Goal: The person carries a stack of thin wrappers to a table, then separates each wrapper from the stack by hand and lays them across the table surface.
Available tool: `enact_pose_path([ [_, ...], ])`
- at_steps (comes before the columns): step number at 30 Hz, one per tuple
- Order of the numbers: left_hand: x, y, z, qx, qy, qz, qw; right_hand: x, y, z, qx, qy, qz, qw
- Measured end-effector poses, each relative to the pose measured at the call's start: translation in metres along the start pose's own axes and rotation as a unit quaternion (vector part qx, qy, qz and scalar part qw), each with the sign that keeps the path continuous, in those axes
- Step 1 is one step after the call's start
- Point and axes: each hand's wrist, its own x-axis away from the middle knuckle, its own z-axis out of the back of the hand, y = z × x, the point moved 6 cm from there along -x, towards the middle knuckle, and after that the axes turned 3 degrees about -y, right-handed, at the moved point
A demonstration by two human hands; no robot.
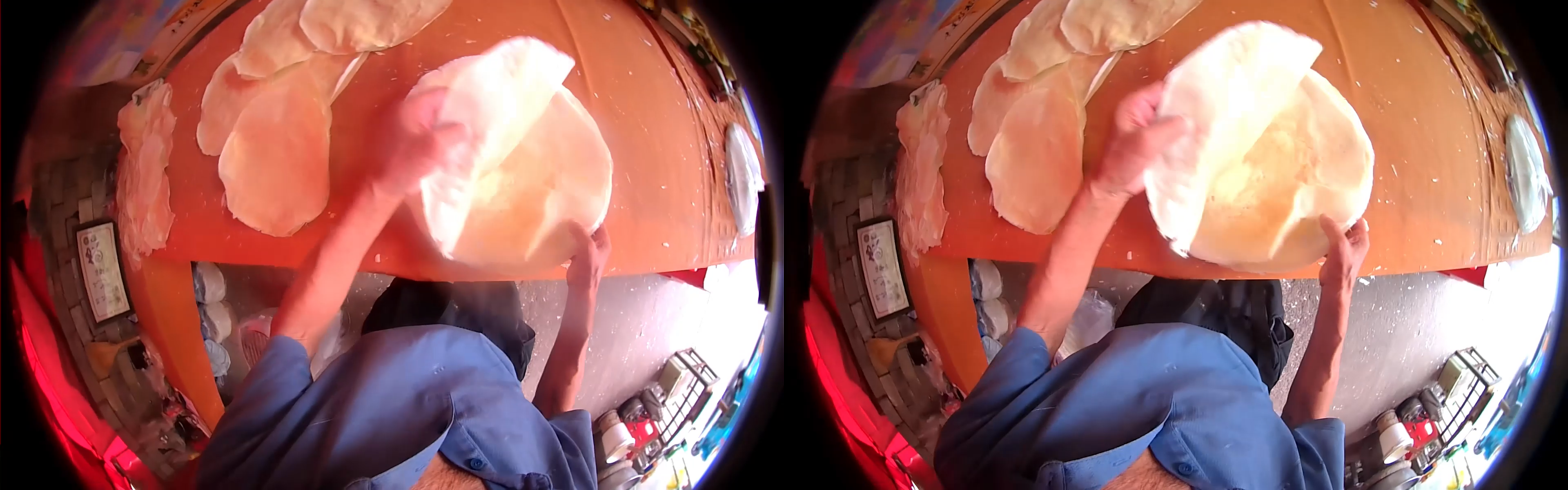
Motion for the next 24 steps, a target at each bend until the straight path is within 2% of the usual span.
enact_pose_path([
  [3, 0.017, 0.026, 0.038, -0.024, 0.078, -0.020, 0.996, -0.002, -0.006, -0.009, -0.035, -0.038, 0.000, 0.999],
  [5, 0.038, 0.047, 0.067, -0.035, 0.116, -0.045, 0.992, -0.001, -0.008, -0.008, -0.005, -0.004, 0.046, 0.999],
  [7, 0.065, 0.080, 0.119, -0.055, 0.144, -0.053, 0.987, -0.006, 0.002, -0.003, 0.004, -0.014, 0.042, 0.999],
  [10, 0.126, 0.124, 0.214, -0.091, 0.303, -0.104, 0.943, -0.009, 0.010, 0.002, 0.039, -0.004, 0.016, 0.999],
  [13, 0.208, 0.113, 0.330, -0.064, 0.392, -0.109, 0.911, -0.006, 0.006, 0.000, 0.046, 0.000, 0.041, 0.998],
  [15, 0.266, 0.076, 0.390, -0.067, 0.462, -0.066, 0.882, -0.011, 0.009, 0.005, 0.068, 0.006, 0.036, 0.997],
  [17, 0.343, 0.007, 0.472, -0.083, 0.523, 0.026, 0.848, -0.009, 0.005, 0.001, 0.092, 0.010, 0.034, 0.995],
  [18, 0.364, -0.005, 0.473, -0.152, 0.595, 0.149, 0.775, -0.004, -0.008, -0.008, 0.093, 0.012, 0.060, 0.994],
  [20, 0.386, -0.020, 0.440, -0.209, 0.679, 0.212, 0.671, 0.007, -0.038, -0.033, 0.098, 0.015, 0.089, 0.991],
  [22, 0.377, -0.033, 0.408, -0.184, 0.673, 0.087, 0.711, 0.026, -0.084, -0.074, 0.130, -0.038, 0.132, 0.982],
  [24, 0.347, -0.047, 0.368, -0.128, 0.602, 0.021, 0.788, 0.036, -0.127, -0.121, 0.135, -0.081, 0.173, 0.972],
])
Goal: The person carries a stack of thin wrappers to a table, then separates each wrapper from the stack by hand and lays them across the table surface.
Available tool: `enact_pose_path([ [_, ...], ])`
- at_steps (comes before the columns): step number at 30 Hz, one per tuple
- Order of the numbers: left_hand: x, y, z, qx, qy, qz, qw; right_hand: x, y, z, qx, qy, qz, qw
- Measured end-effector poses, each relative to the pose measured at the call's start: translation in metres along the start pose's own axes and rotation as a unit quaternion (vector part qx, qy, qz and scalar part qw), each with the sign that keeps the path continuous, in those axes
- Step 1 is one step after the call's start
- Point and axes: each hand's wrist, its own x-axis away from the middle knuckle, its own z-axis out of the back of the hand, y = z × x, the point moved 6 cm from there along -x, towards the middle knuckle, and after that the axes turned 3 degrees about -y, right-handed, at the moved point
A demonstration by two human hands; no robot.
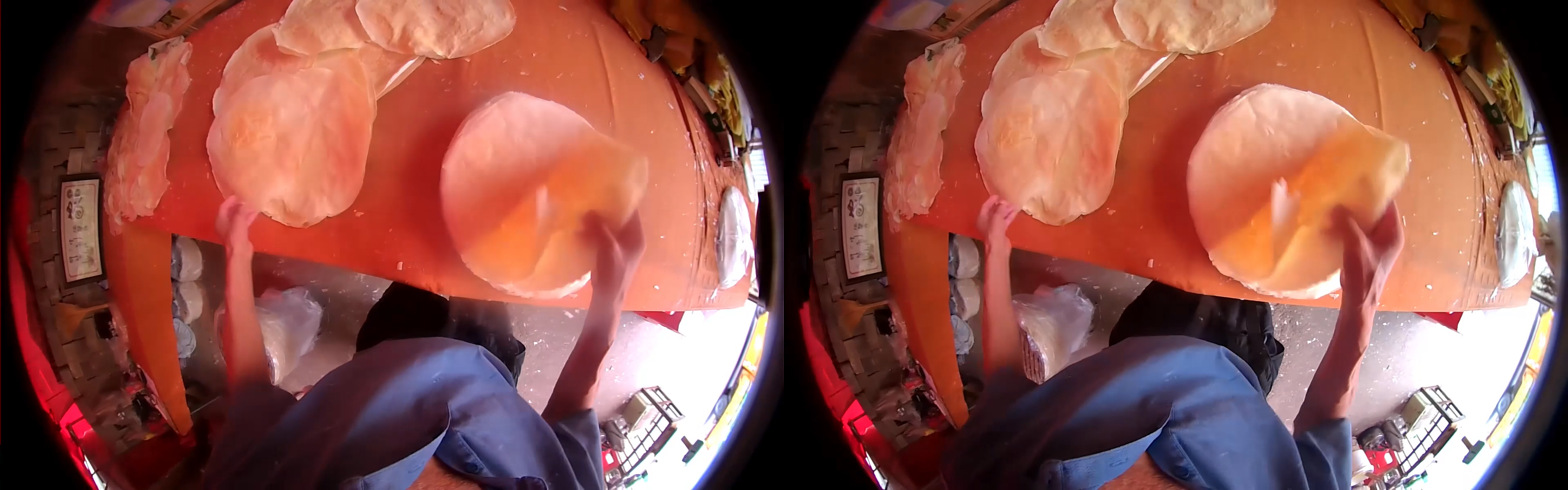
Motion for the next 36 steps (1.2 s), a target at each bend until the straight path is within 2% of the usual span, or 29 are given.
enact_pose_path([
  [2, 0.053, 0.010, -0.056, 0.060, -0.160, 0.013, 0.985, -0.022, -0.036, -0.037, 0.008, -0.067, 0.025, 0.997],
  [4, 0.109, 0.012, -0.105, 0.031, -0.212, 0.059, 0.975, -0.041, -0.078, -0.082, -0.042, -0.135, 0.050, 0.989],
  [6, 0.163, 0.012, -0.145, 0.038, -0.327, 0.107, 0.938, -0.063, -0.119, -0.124, 0.011, -0.220, 0.098, 0.971],
  [7, 0.181, 0.008, -0.161, 0.043, -0.355, 0.127, 0.925, -0.087, -0.137, -0.136, 0.016, -0.219, 0.099, 0.971],
  [8, 0.196, 0.005, -0.174, 0.048, -0.384, 0.148, 0.910, -0.103, -0.174, -0.156, -0.007, -0.306, 0.250, 0.918],
  [9, 0.206, 0.001, -0.182, 0.051, -0.385, 0.149, 0.909, -0.109, -0.206, -0.171, -0.031, -0.385, 0.394, 0.834],
  [10, 0.216, -0.004, -0.191, 0.072, -0.394, 0.153, 0.904, -0.103, -0.224, -0.177, -0.064, -0.376, 0.448, 0.808],
  [12, 0.224, -0.006, -0.205, 0.099, -0.404, 0.157, 0.896, -0.090, -0.244, -0.181, -0.137, -0.282, 0.492, 0.812],
  [13, 0.226, -0.009, -0.209, 0.103, -0.399, 0.177, 0.894, -0.097, -0.241, -0.182, -0.159, -0.253, 0.488, 0.820],
  [16, 0.232, -0.014, -0.226, 0.108, -0.399, 0.216, 0.885, -0.162, -0.194, -0.166, -0.148, -0.200, 0.194, 0.949],
  [17, 0.234, -0.014, -0.233, 0.102, -0.399, 0.216, 0.885, -0.152, -0.171, -0.163, -0.080, -0.222, 0.166, 0.957],
  [18, 0.235, -0.014, -0.238, 0.095, -0.399, 0.213, 0.887, -0.217, -0.097, -0.143, -0.100, -0.209, 0.118, 0.966],
  [19, 0.236, -0.012, -0.246, 0.095, -0.400, 0.211, 0.887, -0.164, -0.082, -0.143, -0.092, -0.293, 0.148, 0.940],
  [20, 0.238, -0.010, -0.253, 0.105, -0.398, 0.216, 0.885, -0.157, -0.035, -0.127, -0.145, -0.289, 0.113, 0.940],
  [21, 0.242, -0.009, -0.261, 0.114, -0.398, 0.222, 0.883, -0.148, -0.004, -0.107, -0.053, -0.262, 0.116, 0.957],
  [22, 0.244, -0.008, -0.268, 0.122, -0.399, 0.228, 0.880, -0.116, 0.006, -0.088, -0.030, -0.191, 0.042, 0.980],
  [24, 0.250, -0.010, -0.279, 0.131, -0.395, 0.252, 0.873, -0.081, 0.047, -0.044, 0.054, -0.121, -0.037, 0.990],
  [27, 0.241, -0.016, -0.274, -0.005, -0.347, 0.053, 0.936, -0.040, 0.112, 0.040, 0.028, -0.038, -0.057, 0.997],
  [28, 0.237, -0.014, -0.269, -0.011, -0.314, 0.028, 0.949, -0.030, 0.135, 0.081, 0.015, -0.003, -0.039, 0.999],
  [29, 0.237, 0.002, -0.267, -0.065, -0.282, -0.005, 0.957, -0.018, 0.135, 0.112, 0.104, 0.045, -0.014, 0.993],
  [32, 0.262, 0.060, -0.297, -0.091, -0.352, -0.128, 0.923, 0.009, 0.129, 0.175, 0.325, 0.174, 0.012, 0.930],
  [34, 0.296, 0.094, -0.328, -0.125, -0.411, -0.206, 0.880, 0.019, 0.141, 0.201, 0.456, 0.162, 0.058, 0.873],
  [35, 0.318, 0.106, -0.345, -0.140, -0.430, -0.272, 0.849, 0.020, 0.147, 0.213, 0.470, 0.141, 0.027, 0.871],
  [36, 0.349, 0.115, -0.367, -0.161, -0.449, -0.318, 0.820, 0.020, 0.155, 0.230, 0.495, 0.122, 0.053, 0.859],
])
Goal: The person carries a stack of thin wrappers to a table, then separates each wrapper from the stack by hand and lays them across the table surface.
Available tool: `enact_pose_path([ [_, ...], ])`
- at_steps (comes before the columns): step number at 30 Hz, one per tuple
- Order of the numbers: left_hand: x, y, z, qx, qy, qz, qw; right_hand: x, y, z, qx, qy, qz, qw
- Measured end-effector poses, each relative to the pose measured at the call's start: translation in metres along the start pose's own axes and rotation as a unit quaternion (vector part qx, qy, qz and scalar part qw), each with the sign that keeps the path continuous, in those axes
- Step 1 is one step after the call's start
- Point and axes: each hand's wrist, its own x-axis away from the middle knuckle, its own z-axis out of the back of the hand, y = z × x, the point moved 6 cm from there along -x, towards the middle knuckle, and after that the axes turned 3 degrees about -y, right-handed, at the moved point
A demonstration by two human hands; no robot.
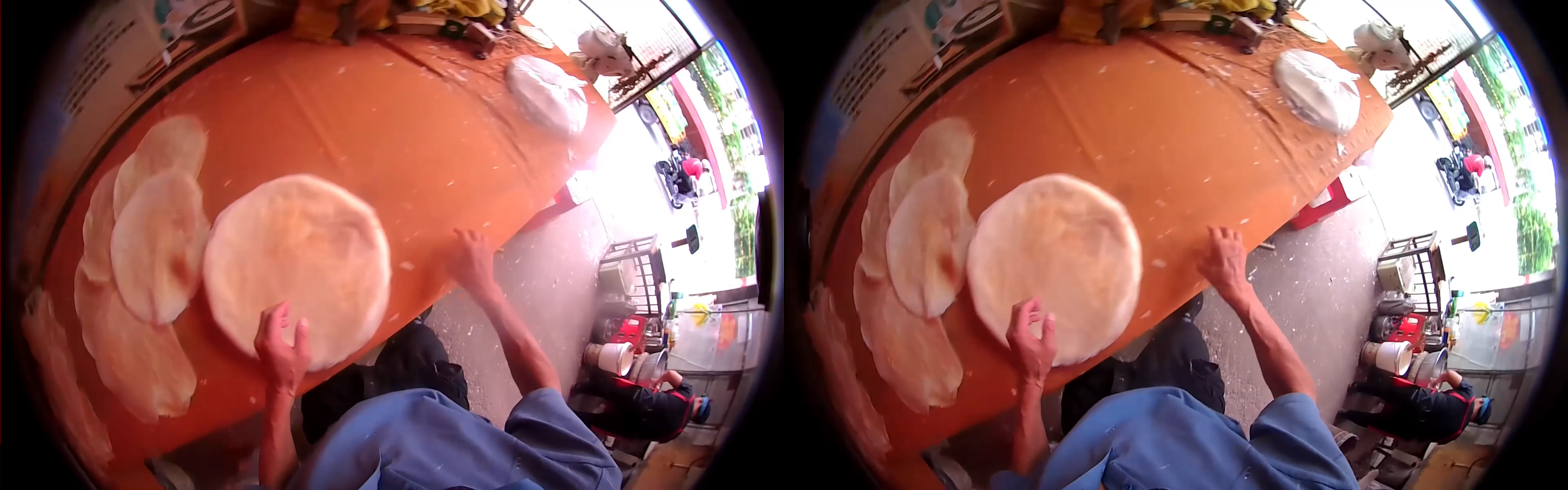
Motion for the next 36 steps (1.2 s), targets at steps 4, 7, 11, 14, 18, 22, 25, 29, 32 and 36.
enact_pose_path([
  [4, -0.038, 0.075, -0.133, -0.080, -0.050, -0.116, 0.989, -0.020, 0.054, 0.012, 0.071, -0.039, 0.076, 0.994],
  [7, -0.051, 0.112, -0.211, -0.058, -0.123, -0.116, 0.984, -0.012, 0.072, 0.022, 0.021, -0.050, 0.125, 0.991],
  [11, -0.072, 0.144, -0.246, -0.107, -0.150, -0.137, 0.973, -0.009, 0.086, 0.028, 0.006, -0.038, 0.169, 0.985],
  [14, -0.094, 0.142, -0.253, -0.116, -0.157, -0.116, 0.974, -0.013, 0.091, 0.032, -0.016, -0.054, 0.178, 0.982],
  [18, -0.153, 0.133, -0.281, -0.117, -0.128, -0.122, 0.977, -0.019, 0.094, 0.039, -0.009, -0.087, 0.196, 0.977],
  [22, -0.208, 0.126, -0.328, -0.110, -0.127, -0.138, 0.976, -0.041, 0.112, 0.052, -0.151, -0.233, 0.218, 0.936],
  [25, -0.258, 0.125, -0.366, -0.137, -0.117, -0.145, 0.973, -0.099, 0.153, 0.081, -0.226, -0.194, 0.129, 0.946],
  [29, -0.334, 0.127, -0.406, -0.194, -0.066, -0.158, 0.966, -0.255, 0.228, 0.121, -0.127, -0.003, 0.162, 0.979],
  [32, -0.376, 0.129, -0.438, -0.204, -0.037, -0.136, 0.969, -0.398, 0.293, 0.129, -0.143, 0.057, 0.119, 0.981],
  [36, -0.390, 0.144, -0.449, -0.373, -0.026, -0.099, 0.922, -0.551, 0.341, 0.126, -0.138, 0.136, 0.120, 0.974],
])
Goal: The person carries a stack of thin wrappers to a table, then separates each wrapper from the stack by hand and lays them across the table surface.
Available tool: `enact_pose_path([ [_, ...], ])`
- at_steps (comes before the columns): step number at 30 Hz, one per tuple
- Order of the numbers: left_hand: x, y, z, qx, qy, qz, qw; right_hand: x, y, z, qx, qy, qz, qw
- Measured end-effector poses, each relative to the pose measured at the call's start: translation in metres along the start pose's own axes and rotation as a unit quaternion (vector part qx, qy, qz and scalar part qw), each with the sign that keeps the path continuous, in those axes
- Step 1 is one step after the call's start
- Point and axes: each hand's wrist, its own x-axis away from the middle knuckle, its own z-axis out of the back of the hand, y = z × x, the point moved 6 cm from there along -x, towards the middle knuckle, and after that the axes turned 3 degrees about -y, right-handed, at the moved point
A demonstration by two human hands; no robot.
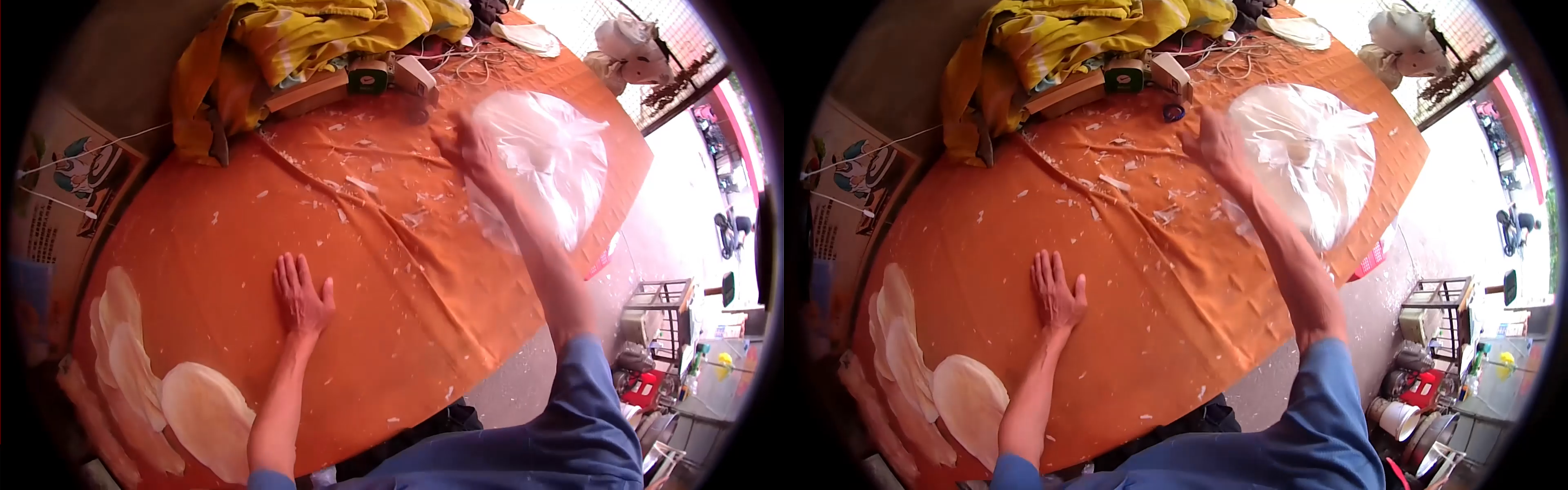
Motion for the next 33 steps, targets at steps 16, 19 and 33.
enact_pose_path([
  [16, -0.017, 0.002, 0.001, 0.019, -0.046, 0.003, 0.999, -0.103, 0.106, -0.073, 0.146, -0.151, -0.061, 0.976],
  [19, -0.017, 0.005, 0.003, 0.017, -0.046, -0.003, 0.999, -0.100, 0.107, -0.060, 0.149, -0.172, -0.051, 0.972],
  [33, -0.022, 0.008, 0.004, 0.002, -0.061, 0.002, 0.998, -0.168, 0.121, -0.038, 0.179, -0.204, 0.068, 0.960],
])
